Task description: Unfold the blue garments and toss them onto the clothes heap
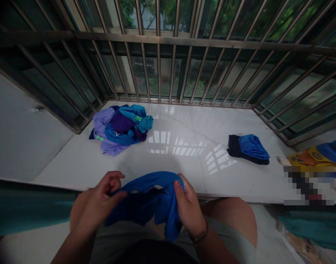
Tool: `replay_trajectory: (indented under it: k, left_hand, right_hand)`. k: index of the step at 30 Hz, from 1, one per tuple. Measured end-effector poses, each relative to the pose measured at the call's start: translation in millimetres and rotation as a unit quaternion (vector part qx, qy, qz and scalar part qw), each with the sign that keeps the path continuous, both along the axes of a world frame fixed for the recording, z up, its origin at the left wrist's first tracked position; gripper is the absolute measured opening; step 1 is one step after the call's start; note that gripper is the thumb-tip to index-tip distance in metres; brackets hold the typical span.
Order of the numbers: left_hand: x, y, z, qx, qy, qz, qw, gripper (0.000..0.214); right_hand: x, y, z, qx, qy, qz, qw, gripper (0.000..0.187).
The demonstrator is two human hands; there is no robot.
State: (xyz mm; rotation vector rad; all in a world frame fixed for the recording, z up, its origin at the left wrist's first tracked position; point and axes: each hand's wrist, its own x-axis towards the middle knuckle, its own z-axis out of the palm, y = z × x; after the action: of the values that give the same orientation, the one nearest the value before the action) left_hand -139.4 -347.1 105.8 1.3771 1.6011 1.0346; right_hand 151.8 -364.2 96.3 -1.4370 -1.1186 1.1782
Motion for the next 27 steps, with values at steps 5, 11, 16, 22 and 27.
replay_trajectory:
  k: [5, 11, 16, 22, 27]
  left_hand:
    - [6, -4, -18.4, -0.018, 0.089, -0.247, 0.965, 0.020]
    - [7, -14, -5.1, 0.004, -0.024, -0.287, 0.958, 0.052]
    - [13, -27, 6.2, -0.043, -0.148, -0.311, 0.938, 0.065]
    - [16, -19, 14.3, -0.089, -0.156, -0.257, 0.950, 0.064]
    - [-14, 3, 32.6, -0.063, -0.008, -0.259, 0.964, 0.049]
  right_hand:
    - [10, -4, 5.3, 0.086, -0.125, 0.114, 0.982, 0.049]
    - [26, 13, -3.4, 0.082, -0.282, 0.189, 0.937, 0.027]
    - [11, 14, -21.2, 0.102, -0.295, 0.309, 0.898, 0.072]
    - [-25, 14, -11.9, 0.197, -0.214, 0.367, 0.883, 0.029]
    - [-28, 17, 10.8, 0.185, -0.202, 0.361, 0.891, 0.037]
